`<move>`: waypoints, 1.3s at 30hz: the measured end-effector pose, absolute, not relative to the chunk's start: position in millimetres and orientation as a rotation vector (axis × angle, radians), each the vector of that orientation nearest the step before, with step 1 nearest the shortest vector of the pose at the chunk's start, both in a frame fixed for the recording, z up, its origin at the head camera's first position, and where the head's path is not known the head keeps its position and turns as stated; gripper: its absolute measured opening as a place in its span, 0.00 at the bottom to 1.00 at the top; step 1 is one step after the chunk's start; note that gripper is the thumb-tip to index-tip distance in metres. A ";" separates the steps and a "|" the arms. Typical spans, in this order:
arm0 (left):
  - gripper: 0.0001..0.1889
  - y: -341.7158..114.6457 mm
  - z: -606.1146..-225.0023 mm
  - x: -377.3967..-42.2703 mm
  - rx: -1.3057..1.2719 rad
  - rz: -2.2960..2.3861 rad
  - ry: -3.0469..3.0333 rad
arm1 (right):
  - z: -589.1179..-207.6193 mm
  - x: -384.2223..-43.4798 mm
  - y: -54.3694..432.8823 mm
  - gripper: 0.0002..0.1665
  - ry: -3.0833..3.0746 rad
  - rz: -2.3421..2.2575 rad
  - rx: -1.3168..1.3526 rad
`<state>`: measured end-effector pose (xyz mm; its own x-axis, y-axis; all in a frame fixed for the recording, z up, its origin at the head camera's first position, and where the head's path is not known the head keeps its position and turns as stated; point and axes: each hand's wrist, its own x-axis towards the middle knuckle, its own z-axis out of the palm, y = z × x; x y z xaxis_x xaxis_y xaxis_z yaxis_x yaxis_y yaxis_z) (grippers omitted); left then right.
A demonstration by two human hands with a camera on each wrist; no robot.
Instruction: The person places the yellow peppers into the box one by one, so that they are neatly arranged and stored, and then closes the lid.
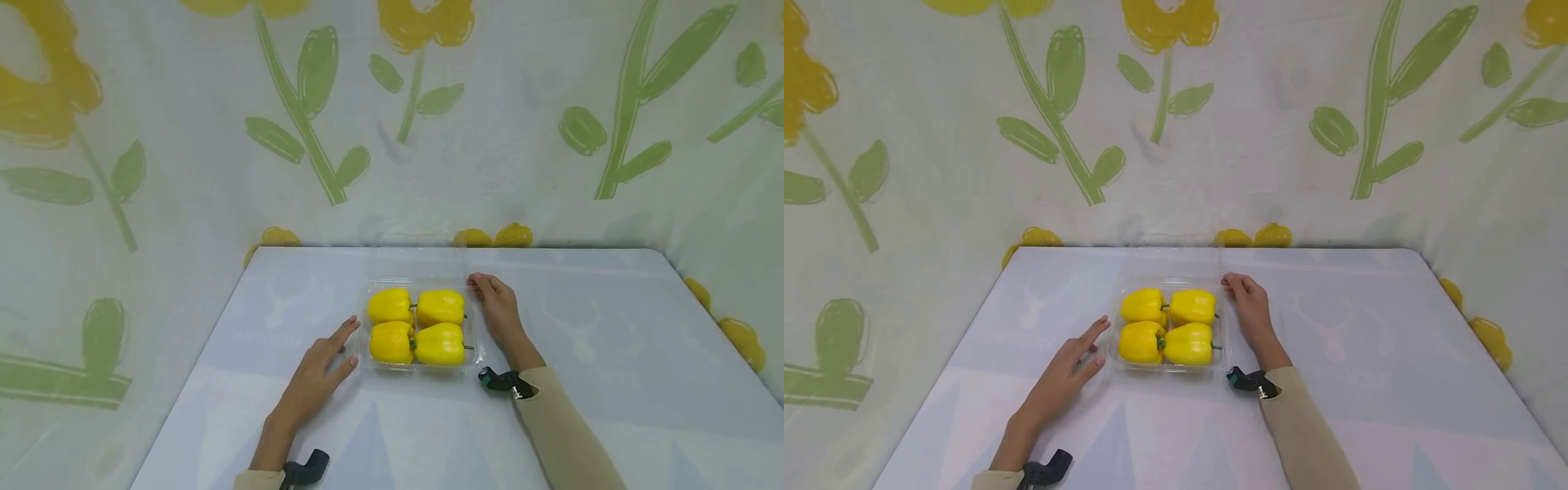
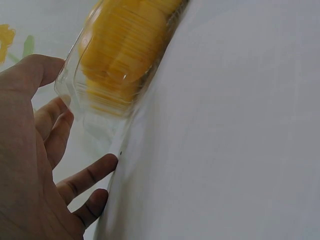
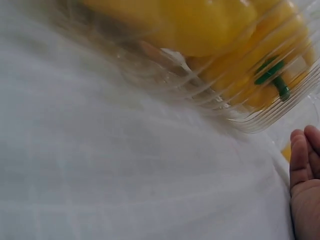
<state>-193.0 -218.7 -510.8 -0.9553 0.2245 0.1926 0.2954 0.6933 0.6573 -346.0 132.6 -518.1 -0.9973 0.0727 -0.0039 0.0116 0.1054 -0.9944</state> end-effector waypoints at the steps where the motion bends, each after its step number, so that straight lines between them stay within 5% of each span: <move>1: 0.32 -218.7 -510.9 -192.6 -0.432 -1.109 -2.803 | -518.2 -346.8 132.2 0.32 -2.292 2.079 -0.089; 28: 0.32 -213.4 -507.3 -192.4 -0.466 -1.093 -2.815 | -520.5 -348.5 140.7 0.30 -2.353 1.822 -0.057; 39: 0.32 -215.8 -509.8 -192.1 -0.426 -1.109 -2.838 | -523.5 -348.4 144.4 0.19 -2.111 1.915 0.127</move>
<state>-192.1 -215.8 -509.8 -0.9597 0.2316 0.1594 0.2783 0.7023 0.6552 -348.4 144.4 -523.5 -0.9547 0.1266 0.2694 -0.2558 0.1135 -0.9600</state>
